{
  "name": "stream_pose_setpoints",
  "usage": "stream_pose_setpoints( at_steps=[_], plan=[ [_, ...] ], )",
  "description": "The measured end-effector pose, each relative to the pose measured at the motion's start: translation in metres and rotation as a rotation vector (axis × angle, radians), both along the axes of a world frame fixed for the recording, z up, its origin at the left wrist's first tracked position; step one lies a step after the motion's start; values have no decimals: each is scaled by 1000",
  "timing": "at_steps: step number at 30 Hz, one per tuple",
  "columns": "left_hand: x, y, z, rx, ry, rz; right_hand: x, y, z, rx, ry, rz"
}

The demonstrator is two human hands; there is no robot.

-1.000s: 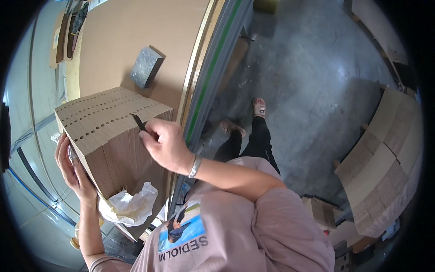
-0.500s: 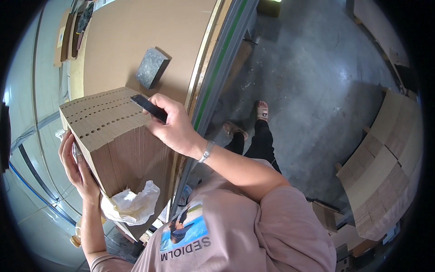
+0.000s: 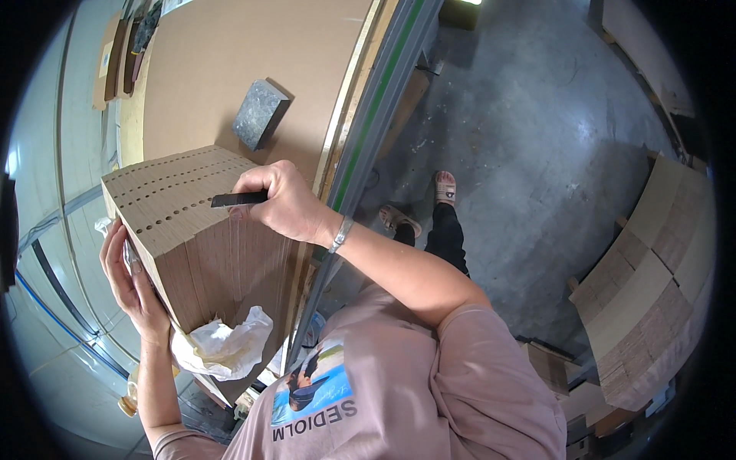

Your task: The person applies a liquid from a bottle onto a cloth and wipes it onto the surfaces and edges of a wooden furniture component, then uses a small block to sand or polish the edges.

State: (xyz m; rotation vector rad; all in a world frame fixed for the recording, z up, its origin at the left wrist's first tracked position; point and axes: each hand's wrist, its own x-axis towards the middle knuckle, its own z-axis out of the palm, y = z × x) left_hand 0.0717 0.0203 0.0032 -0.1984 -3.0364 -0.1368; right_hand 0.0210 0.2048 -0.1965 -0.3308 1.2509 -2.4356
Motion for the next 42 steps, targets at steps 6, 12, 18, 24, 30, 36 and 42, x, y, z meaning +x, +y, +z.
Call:
stream_pose_setpoints(
  at_steps=[6,12,18,24,30,36,42],
  plan=[
    [1,-1,0,5,0,0,-2,3,-3,4,35,51],
    [1,0,0,6,2,2,-10,7,-11,114,264,45],
    [-1,2,0,24,3,-2,-15,9,-9,29,330,-20],
    [2,1,2,15,3,25,4,29,0,63,-142,34],
    [1,2,-1,18,4,17,39,27,5,89,-279,-110],
    [0,0,-1,30,5,0,51,10,20,111,-391,-116],
    [-1,1,-3,36,13,-1,55,-4,23,125,-404,-135]
  ],
)
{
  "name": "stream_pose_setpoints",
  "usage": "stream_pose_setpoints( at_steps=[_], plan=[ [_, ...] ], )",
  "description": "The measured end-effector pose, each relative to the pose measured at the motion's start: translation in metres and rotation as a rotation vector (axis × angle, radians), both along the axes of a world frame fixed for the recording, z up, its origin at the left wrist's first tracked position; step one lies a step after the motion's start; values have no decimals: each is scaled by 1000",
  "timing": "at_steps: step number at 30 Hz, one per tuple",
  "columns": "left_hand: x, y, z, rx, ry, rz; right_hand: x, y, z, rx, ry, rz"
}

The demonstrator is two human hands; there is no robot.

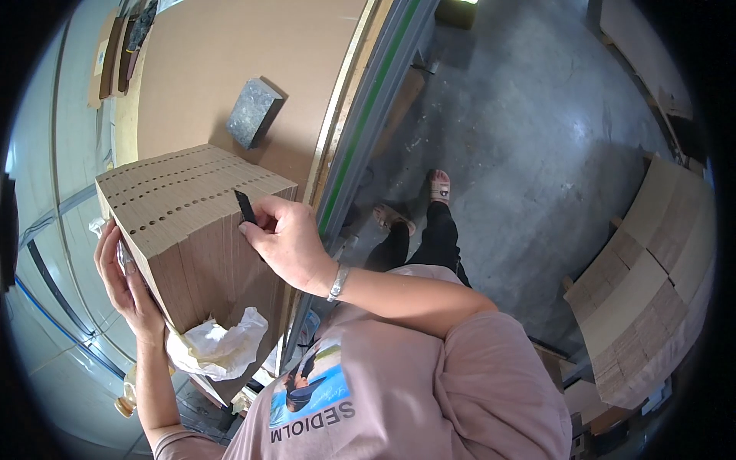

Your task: The person applies a liquid from a bottle onto a cloth and wipes it onto the surfaces and edges of a wooden furniture component, then uses a small block to sand or polish the edges.

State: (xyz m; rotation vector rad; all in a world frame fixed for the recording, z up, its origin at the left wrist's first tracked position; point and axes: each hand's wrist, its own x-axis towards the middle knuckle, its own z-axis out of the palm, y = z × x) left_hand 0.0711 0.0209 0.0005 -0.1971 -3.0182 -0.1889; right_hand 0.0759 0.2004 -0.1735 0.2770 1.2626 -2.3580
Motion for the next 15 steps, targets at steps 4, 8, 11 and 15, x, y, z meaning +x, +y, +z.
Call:
stream_pose_setpoints(
  at_steps=[4,8,11,15],
  plan=[
    [1,-2,0,8,2,-1,2,-2,5,74,23,-33],
    [0,-1,0,-9,2,0,4,-7,4,27,-7,-119],
    [1,-1,1,8,12,-11,2,-6,11,84,34,-143],
    [3,-2,2,25,23,-17,4,-9,17,170,73,-170]
  ],
)
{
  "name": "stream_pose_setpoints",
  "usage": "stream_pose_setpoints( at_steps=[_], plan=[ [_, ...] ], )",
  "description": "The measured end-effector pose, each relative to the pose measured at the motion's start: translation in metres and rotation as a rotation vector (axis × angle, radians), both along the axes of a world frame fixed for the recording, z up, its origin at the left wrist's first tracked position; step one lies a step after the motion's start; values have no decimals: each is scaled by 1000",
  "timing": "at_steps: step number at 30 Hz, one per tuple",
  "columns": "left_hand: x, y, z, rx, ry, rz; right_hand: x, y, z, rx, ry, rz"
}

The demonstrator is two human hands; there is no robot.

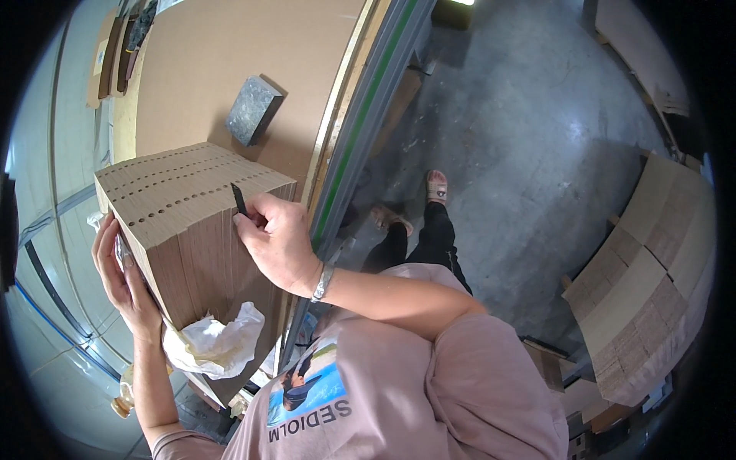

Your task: The person applies a liquid from a bottle onto a cloth and wipes it onto the surfaces and edges of a wooden furniture component, then uses a small block to sand or polish the edges.

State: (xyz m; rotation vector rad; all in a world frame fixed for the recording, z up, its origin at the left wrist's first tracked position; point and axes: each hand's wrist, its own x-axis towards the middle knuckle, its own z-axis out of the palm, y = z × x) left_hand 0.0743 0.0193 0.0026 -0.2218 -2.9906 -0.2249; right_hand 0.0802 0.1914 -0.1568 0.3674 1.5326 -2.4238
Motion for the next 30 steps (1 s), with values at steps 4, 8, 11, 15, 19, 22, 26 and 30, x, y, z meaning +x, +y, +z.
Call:
stream_pose_setpoints(
  at_steps=[4,8,11,15,19,22,26,30],
  plan=[
    [-3,0,-4,-24,-6,18,0,0,-3,-17,8,8],
    [-3,1,-2,9,-9,-8,-1,0,-3,-70,-72,-34],
    [-2,0,-4,6,-15,12,1,-4,-5,-47,-61,-30],
    [-1,-2,-3,14,12,17,8,-1,8,-129,33,23],
    [-1,-1,-4,26,1,-3,4,-1,4,-81,-69,-71],
    [-2,-1,-2,13,4,8,8,-9,-4,-45,-24,-55],
    [-1,0,-4,18,2,5,14,-3,2,3,208,-7],
    [-4,0,-4,27,27,4,9,-4,1,-142,-57,-77]
  ],
)
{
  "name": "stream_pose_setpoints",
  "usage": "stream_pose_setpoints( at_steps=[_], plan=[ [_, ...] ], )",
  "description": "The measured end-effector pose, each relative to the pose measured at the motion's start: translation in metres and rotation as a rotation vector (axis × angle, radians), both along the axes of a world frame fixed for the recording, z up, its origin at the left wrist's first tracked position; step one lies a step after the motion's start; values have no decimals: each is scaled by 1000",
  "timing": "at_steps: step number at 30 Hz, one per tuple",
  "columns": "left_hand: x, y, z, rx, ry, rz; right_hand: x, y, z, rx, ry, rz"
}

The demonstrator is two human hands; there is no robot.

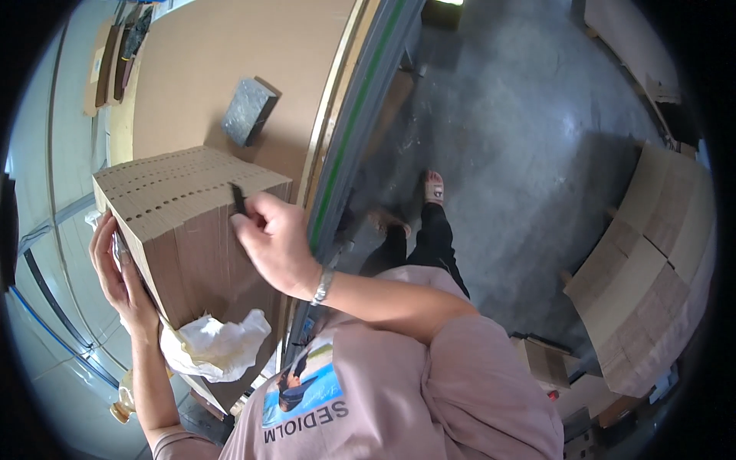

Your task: The person applies a liquid from a bottle onto a cloth and wipes it onto the surfaces and edges of a wooden furniture component, then uses a small block to sand or polish the edges.

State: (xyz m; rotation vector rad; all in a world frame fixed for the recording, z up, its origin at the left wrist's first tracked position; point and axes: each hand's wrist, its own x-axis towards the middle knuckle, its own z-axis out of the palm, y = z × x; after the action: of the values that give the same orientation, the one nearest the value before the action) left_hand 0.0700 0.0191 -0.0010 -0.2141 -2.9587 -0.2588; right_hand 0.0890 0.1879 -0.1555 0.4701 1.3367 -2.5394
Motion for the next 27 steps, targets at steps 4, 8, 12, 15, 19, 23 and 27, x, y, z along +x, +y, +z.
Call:
stream_pose_setpoints(
  at_steps=[4,8,12,15,19,23,27],
  plan=[
    [4,0,1,-3,-22,7,-4,-1,-6,138,74,9],
    [3,1,0,6,-17,11,-6,3,-2,151,81,45],
    [3,1,1,11,-19,15,-8,6,-2,175,56,69],
    [2,1,2,-18,-27,9,-11,7,-4,198,94,74],
    [3,2,2,-26,-19,16,-12,4,-8,240,127,97],
    [2,4,3,-15,-32,22,-7,1,6,280,317,-30],
    [3,3,4,-45,-40,21,-5,2,-4,238,141,-37]
  ],
)
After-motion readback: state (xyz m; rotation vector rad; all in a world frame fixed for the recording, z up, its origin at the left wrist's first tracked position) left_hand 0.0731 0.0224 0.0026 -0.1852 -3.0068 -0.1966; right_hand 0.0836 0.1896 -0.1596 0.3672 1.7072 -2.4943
